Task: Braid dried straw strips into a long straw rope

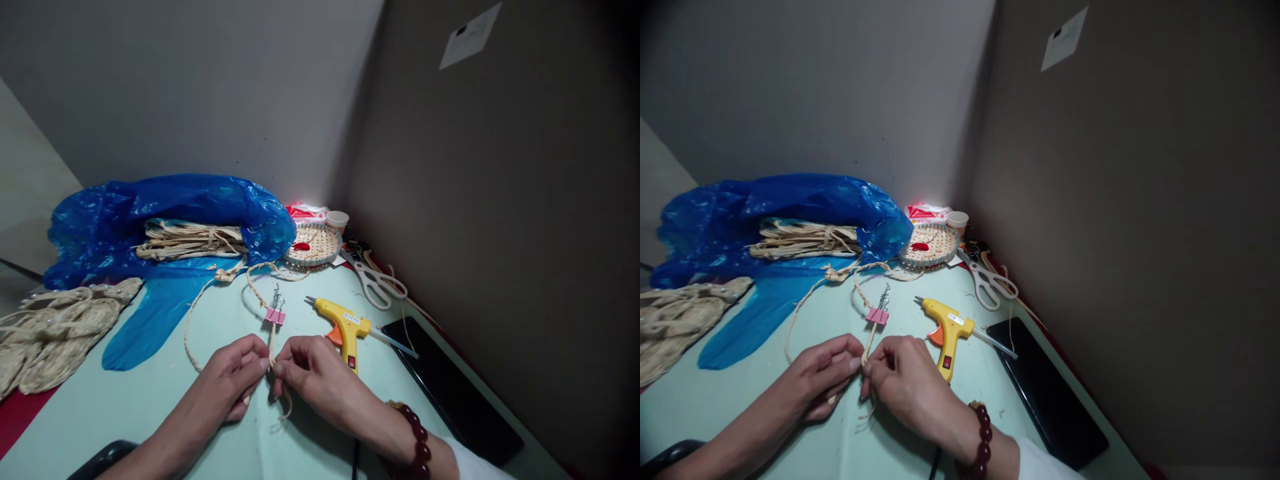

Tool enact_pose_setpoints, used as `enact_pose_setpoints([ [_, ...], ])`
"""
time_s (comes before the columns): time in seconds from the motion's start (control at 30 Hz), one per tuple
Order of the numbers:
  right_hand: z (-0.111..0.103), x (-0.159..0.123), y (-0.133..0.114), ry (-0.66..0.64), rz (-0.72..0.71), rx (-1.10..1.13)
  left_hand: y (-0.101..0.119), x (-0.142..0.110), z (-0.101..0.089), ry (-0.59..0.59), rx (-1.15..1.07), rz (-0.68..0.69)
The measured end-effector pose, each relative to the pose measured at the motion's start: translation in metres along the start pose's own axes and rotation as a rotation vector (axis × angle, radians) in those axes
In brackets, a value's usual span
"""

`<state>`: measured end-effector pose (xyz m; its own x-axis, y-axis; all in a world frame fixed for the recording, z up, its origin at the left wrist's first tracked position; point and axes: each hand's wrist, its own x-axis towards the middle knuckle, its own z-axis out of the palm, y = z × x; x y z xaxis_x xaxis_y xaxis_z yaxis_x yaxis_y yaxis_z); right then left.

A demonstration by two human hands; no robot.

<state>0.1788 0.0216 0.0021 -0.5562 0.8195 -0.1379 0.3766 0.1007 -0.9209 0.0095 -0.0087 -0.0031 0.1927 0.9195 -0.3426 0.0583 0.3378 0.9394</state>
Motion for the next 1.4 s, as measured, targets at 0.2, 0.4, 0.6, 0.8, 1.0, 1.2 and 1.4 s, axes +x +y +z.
enact_pose_setpoints([
  [0.2, -0.003, -0.009, -0.009, 0.103, -0.101, -0.323, 0.0, 0.003, -0.001, 0.048, 0.14, 0.01],
  [0.4, 0.008, -0.019, -0.008, 0.213, -0.296, -0.657, 0.002, -0.001, 0.005, 0.103, 0.214, 0.025],
  [0.6, 0.024, -0.023, 0.003, 0.258, -0.702, -1.021, -0.007, -0.005, 0.012, 0.104, -0.077, -0.042],
  [0.8, 0.026, -0.022, 0.002, 0.21, -0.849, -1.043, -0.013, -0.005, 0.005, 0.038, -0.199, -0.021],
  [1.0, 0.005, -0.019, -0.012, 0.439, -0.46, -0.525, -0.008, -0.004, 0.005, 0.047, -0.115, 0.012],
  [1.2, -0.001, -0.008, -0.006, 0.051, -0.121, -0.161, -0.002, -0.007, 0.005, 0.045, -0.029, 0.011],
  [1.4, 0.005, 0.004, 0.005, 0.013, -0.07, 0.242, 0.001, -0.011, 0.004, 0.105, 0.313, 0.118],
])
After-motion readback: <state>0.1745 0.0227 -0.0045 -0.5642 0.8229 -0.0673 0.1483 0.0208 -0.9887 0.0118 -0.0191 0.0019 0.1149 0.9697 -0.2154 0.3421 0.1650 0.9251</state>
